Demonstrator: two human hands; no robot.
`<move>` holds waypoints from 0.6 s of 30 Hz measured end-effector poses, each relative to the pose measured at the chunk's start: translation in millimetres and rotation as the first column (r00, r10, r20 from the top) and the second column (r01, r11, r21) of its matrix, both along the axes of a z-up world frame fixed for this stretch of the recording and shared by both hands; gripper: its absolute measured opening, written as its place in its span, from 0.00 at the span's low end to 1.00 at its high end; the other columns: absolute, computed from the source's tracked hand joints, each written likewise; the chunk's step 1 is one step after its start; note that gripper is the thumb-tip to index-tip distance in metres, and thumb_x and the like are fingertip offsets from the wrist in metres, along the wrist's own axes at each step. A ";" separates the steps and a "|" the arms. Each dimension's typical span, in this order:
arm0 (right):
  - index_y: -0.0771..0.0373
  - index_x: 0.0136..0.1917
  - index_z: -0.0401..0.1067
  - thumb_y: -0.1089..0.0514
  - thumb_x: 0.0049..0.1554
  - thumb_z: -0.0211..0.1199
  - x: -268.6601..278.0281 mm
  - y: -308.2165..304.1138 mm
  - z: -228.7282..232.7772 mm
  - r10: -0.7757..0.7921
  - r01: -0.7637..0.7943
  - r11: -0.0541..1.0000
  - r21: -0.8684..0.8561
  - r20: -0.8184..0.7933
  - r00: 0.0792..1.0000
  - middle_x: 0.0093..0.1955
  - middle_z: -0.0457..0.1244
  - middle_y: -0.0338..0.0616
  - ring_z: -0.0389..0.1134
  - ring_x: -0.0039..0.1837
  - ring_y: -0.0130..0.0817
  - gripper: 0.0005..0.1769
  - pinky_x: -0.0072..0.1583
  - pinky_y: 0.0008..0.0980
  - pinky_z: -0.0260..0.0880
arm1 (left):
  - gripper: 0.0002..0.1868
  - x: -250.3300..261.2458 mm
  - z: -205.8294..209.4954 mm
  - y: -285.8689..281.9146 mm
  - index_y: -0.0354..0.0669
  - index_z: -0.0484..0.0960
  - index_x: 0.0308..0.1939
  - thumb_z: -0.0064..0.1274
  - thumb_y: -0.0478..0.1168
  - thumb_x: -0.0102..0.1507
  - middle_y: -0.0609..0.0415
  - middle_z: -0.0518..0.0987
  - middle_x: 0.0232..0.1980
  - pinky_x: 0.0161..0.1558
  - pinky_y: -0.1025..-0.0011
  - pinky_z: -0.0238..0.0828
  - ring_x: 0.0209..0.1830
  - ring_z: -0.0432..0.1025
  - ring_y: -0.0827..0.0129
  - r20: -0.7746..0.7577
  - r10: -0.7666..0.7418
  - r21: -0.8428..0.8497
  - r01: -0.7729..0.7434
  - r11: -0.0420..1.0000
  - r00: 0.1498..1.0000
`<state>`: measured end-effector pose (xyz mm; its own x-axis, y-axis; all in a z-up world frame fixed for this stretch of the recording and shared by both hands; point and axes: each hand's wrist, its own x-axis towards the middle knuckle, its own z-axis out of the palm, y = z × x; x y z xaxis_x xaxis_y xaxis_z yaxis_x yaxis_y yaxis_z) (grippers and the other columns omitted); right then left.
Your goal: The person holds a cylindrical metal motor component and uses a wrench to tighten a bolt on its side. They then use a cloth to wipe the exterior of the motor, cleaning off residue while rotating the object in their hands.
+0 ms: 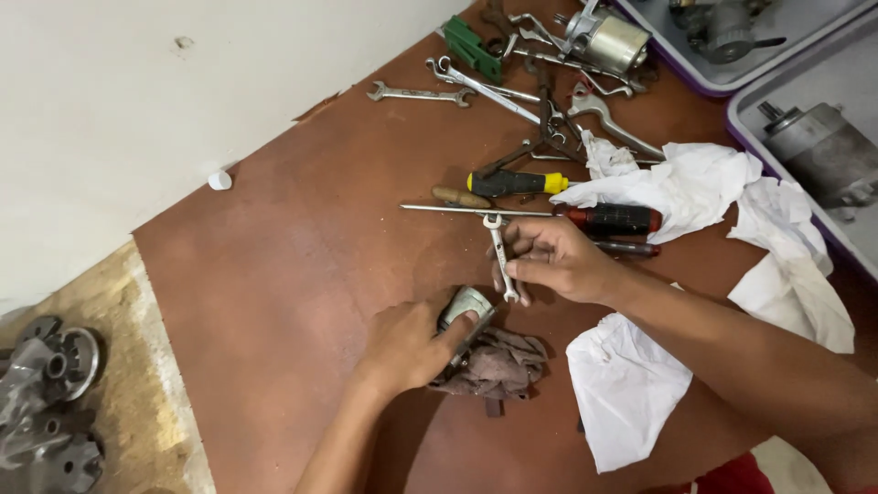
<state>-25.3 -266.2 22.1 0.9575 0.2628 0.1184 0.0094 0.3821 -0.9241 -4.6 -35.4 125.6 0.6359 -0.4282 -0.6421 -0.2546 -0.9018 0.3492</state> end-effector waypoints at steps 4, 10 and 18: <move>0.78 0.52 0.69 0.71 0.56 0.58 0.9 -1.6 -4.3 0.007 -0.007 0.999 0.044 0.005 1.000 0.37 0.69 0.61 0.73 0.30 0.38 0.10 0.33 0.34 0.76 | 0.30 5.0 -12.6 1.3 0.53 0.78 0.64 0.36 0.60 0.65 0.40 0.82 0.55 0.54 0.46 0.72 0.53 0.78 0.39 0.163 -0.049 0.090 0.035 0.995 0.985; 0.79 0.52 0.69 0.73 0.55 0.57 0.9 -0.8 -1.7 -0.015 0.015 0.998 0.059 -0.007 1.000 0.36 0.68 0.63 0.73 0.28 0.41 0.11 0.32 0.36 0.76 | 0.28 8.4 -27.6 12.8 0.59 0.79 0.60 0.30 0.61 0.67 0.50 0.80 0.52 0.49 0.50 0.76 0.49 0.79 0.46 0.294 -0.098 0.194 0.041 0.980 0.951; 0.78 0.50 0.69 0.73 0.55 0.58 1.2 -0.1 -1.1 -0.026 0.025 0.999 0.047 0.013 1.000 0.35 0.66 0.59 0.73 0.31 0.41 0.09 0.31 0.34 0.76 | 0.29 14.0 -42.8 12.1 0.47 0.81 0.58 0.29 0.56 0.71 0.40 0.81 0.53 0.56 0.49 0.71 0.57 0.76 0.43 0.359 -0.021 0.080 -0.009 0.997 0.933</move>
